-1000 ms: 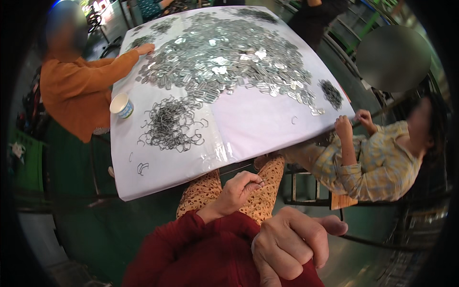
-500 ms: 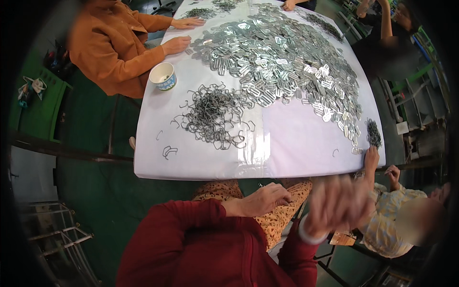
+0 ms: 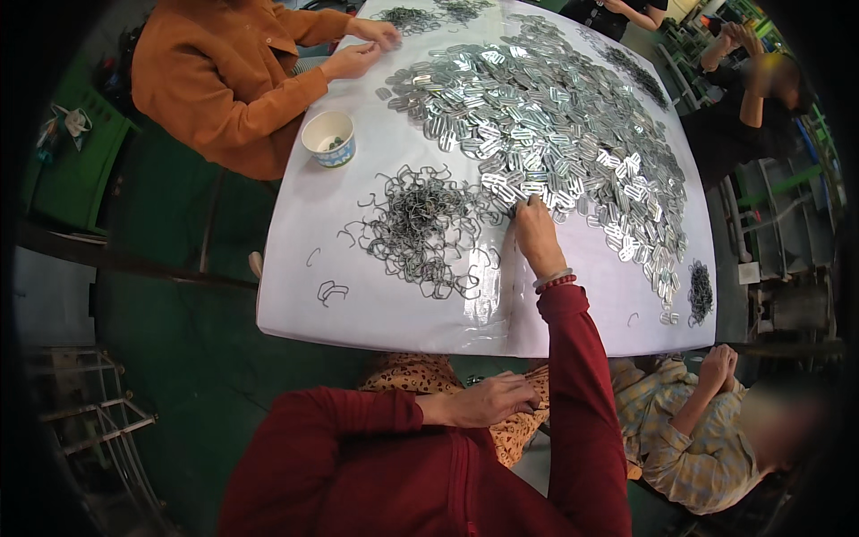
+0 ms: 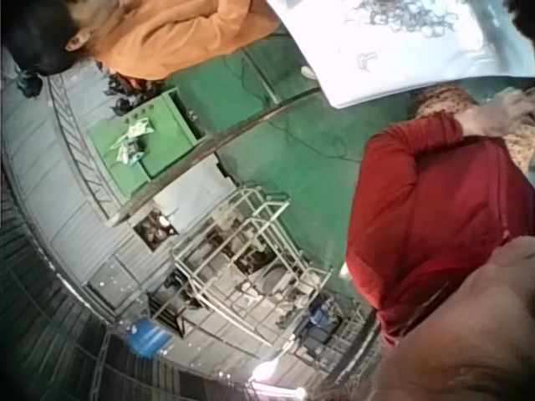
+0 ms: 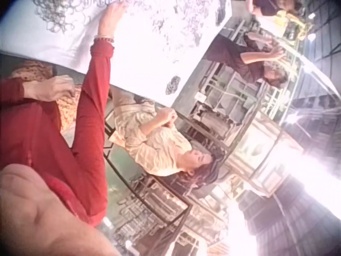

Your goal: The person assembles small metal buckle-like components with metal rings, picking them from piles on a table and joining them together by hand before placing them aside.

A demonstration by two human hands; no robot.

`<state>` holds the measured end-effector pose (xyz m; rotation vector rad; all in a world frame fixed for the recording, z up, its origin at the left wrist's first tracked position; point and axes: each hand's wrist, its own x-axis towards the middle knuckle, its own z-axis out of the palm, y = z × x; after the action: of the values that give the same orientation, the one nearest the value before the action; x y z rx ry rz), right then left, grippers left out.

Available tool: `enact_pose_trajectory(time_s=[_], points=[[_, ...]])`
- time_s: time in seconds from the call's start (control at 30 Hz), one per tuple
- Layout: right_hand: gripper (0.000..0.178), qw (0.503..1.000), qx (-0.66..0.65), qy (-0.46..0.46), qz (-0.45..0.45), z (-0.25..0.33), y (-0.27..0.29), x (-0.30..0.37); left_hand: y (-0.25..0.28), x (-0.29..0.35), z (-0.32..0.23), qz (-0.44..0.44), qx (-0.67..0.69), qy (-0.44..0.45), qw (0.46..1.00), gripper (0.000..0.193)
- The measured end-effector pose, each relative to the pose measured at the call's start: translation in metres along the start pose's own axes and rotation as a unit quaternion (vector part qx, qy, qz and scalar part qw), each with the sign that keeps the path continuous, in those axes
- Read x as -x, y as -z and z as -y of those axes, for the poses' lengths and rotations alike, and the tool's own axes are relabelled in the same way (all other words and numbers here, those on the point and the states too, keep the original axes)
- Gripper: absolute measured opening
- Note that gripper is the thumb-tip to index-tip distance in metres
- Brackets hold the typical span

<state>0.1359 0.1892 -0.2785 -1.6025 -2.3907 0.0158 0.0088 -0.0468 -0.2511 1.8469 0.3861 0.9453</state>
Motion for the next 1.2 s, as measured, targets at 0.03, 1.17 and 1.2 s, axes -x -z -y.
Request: enact_pose_trajectory(time_s=[0.03,1.17,1.2], points=[[0.026,1.000,0.013,0.006,0.008,0.001,0.002,0.003,0.000,0.000,0.000,-0.010,0.002,-0.007,1.000,0.017],[0.021,0.714,-0.508,-0.331,-0.350,0.085,0.142,0.260,-0.015,-0.047,-0.003,-0.056,-0.045,0.041,0.997,0.021],[0.021,0.711,-0.512,-0.338,-0.345,0.087,0.140,0.262,-0.013,-0.044,-0.003,-0.061,-0.046,0.035,0.996,0.024]])
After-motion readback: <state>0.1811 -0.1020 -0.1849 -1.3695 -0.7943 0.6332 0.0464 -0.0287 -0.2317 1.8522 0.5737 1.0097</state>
